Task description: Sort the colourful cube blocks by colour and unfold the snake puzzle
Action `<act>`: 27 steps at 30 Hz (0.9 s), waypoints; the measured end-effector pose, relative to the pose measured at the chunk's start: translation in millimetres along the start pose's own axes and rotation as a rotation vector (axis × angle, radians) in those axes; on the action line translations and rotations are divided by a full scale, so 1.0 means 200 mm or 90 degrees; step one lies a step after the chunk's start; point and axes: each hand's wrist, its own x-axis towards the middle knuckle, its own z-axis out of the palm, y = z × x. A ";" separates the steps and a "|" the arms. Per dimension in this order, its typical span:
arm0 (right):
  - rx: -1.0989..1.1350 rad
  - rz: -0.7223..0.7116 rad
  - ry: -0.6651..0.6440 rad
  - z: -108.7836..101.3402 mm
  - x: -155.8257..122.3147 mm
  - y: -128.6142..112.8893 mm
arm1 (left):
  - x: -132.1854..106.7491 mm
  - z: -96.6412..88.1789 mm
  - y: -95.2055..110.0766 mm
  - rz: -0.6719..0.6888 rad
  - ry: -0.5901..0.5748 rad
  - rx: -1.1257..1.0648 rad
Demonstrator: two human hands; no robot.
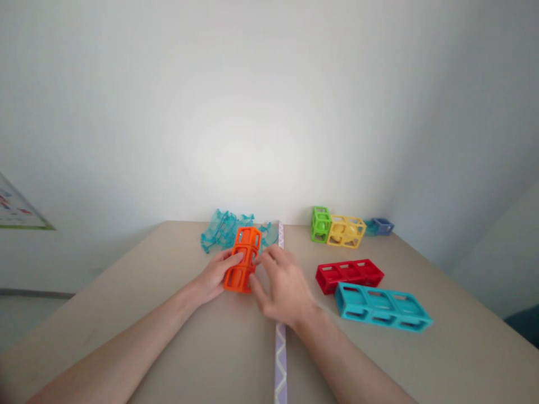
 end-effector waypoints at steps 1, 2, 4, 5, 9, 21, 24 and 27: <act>-0.079 0.094 0.038 -0.01 0.00 0.04 | 0.00 0.00 0.00 0.005 -0.002 0.004; -0.175 0.203 0.066 -0.02 0.00 0.08 | 0.00 0.00 0.00 0.006 -0.005 0.008; -0.347 0.415 0.046 -0.04 0.00 0.15 | 0.00 -0.01 0.00 0.004 -0.010 0.013; -0.397 0.493 0.003 -0.05 -0.01 0.18 | 0.00 -0.01 0.00 0.003 -0.012 0.015; -0.440 0.562 -0.162 -0.05 -0.04 0.24 | 0.00 -0.01 0.00 -0.001 -0.017 0.021; -0.320 0.360 -0.156 0.00 -0.03 0.24 | 0.00 0.00 0.01 -0.030 -0.018 0.030; -0.272 0.307 -0.095 0.00 -0.02 0.23 | 0.00 0.00 0.01 -0.024 -0.007 0.027; -0.350 0.368 -0.033 0.00 -0.02 0.22 | 0.00 0.00 0.00 -0.023 0.010 0.024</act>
